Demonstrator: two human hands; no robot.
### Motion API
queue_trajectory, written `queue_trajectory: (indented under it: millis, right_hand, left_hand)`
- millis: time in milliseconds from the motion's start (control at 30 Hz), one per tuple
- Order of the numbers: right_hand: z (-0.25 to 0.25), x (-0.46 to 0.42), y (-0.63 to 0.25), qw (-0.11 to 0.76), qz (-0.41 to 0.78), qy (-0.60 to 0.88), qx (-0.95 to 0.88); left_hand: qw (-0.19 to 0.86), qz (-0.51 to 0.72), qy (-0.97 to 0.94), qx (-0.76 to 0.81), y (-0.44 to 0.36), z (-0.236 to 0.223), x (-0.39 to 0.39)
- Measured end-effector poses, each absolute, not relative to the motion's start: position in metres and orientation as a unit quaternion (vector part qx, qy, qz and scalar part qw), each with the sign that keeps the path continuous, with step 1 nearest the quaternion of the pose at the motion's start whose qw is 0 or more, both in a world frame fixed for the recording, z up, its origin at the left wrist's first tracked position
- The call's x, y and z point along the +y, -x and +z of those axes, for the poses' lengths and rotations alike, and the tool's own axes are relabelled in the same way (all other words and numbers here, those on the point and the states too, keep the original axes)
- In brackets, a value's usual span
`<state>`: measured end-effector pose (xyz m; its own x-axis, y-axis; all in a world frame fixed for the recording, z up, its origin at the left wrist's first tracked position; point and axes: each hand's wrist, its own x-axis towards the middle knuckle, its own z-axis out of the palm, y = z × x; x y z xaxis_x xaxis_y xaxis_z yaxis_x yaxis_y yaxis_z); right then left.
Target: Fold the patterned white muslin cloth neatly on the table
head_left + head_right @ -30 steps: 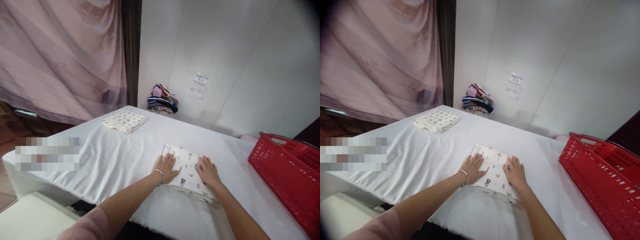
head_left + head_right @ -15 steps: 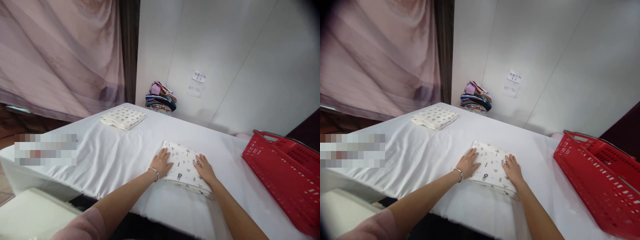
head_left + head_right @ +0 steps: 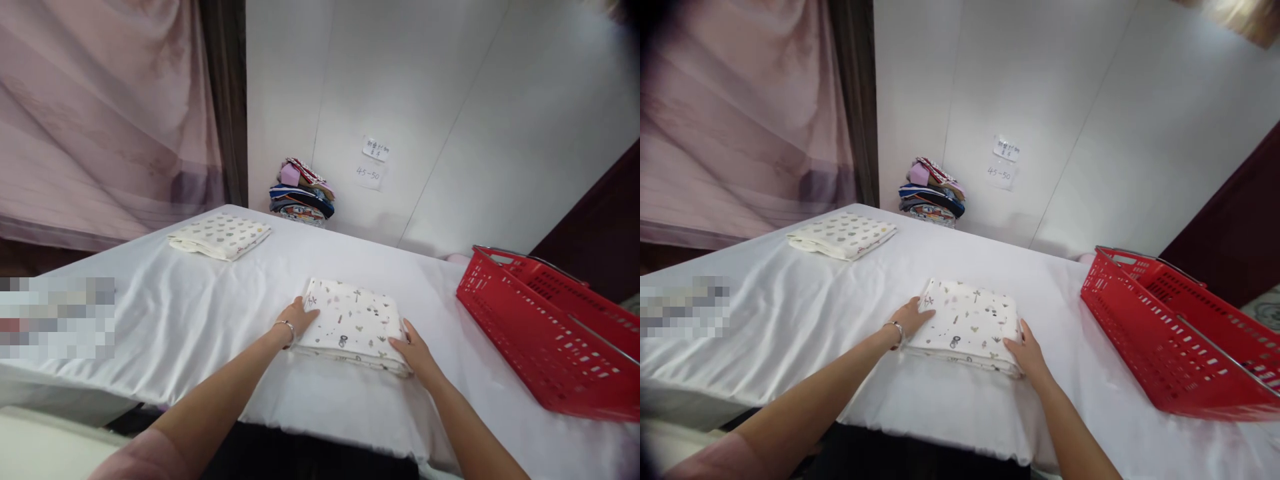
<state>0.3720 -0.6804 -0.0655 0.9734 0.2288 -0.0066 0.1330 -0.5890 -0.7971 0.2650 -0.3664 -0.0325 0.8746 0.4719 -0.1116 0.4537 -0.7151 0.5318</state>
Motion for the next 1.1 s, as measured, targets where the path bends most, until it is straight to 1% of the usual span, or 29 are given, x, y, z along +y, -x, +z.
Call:
queue_trajectory:
  millis: [100,200,400,467,533,600,667,700,767,833,967,1100]
  right_hand:
    - [-0.063,-0.678,-0.365,0.467,0.072,0.873,-0.117]
    - [-0.066,-0.67,-0.356,0.466,0.034,0.87,-0.154]
    - [-0.065,-0.662,-0.339,0.335,-0.03,0.918,-0.21]
    - [-0.058,-0.663,-0.335,0.289,-0.066,0.927,-0.228]
    - [-0.049,-0.662,-0.329,0.26,-0.115,0.923,-0.259]
    - [-0.04,-0.657,-0.32,0.256,-0.144,0.903,-0.314]
    - [-0.033,-0.649,-0.308,0.263,-0.139,0.872,-0.388]
    - [-0.031,-0.644,-0.303,0.264,-0.128,0.857,-0.424]
    - [-0.029,-0.635,-0.294,0.258,-0.11,0.832,-0.478]
    - [-0.03,-0.629,-0.29,0.251,-0.108,0.823,-0.498]
    - [-0.037,-0.626,-0.291,0.238,-0.124,0.829,-0.491]
    - [-0.04,-0.627,-0.291,0.243,-0.15,0.827,-0.485]
  left_hand:
    - [0.283,-0.014,-0.926,0.251,-0.267,-0.028,-0.36]
    - [0.277,0.023,-0.929,0.243,-0.27,-0.023,-0.348]
    - [0.268,-0.005,-0.927,0.261,-0.265,-0.025,-0.337]
    - [0.273,0.012,-0.926,0.259,-0.261,-0.026,-0.338]
    - [0.267,0.066,-0.93,0.244,-0.254,-0.025,-0.34]
    - [0.24,0.153,-0.94,0.189,-0.245,-0.024,-0.344]
    - [0.208,0.229,-0.946,0.093,-0.234,-0.024,-0.35]
    - [0.196,0.249,-0.948,0.038,-0.228,-0.024,-0.354]
    - [0.18,0.251,-0.949,-0.064,-0.217,-0.026,-0.362]
    - [0.17,0.226,-0.951,-0.125,-0.21,-0.029,-0.369]
    - [0.17,0.194,-0.956,-0.141,-0.209,-0.033,-0.374]
    - [0.182,0.2,-0.953,-0.138,-0.214,-0.033,-0.375]
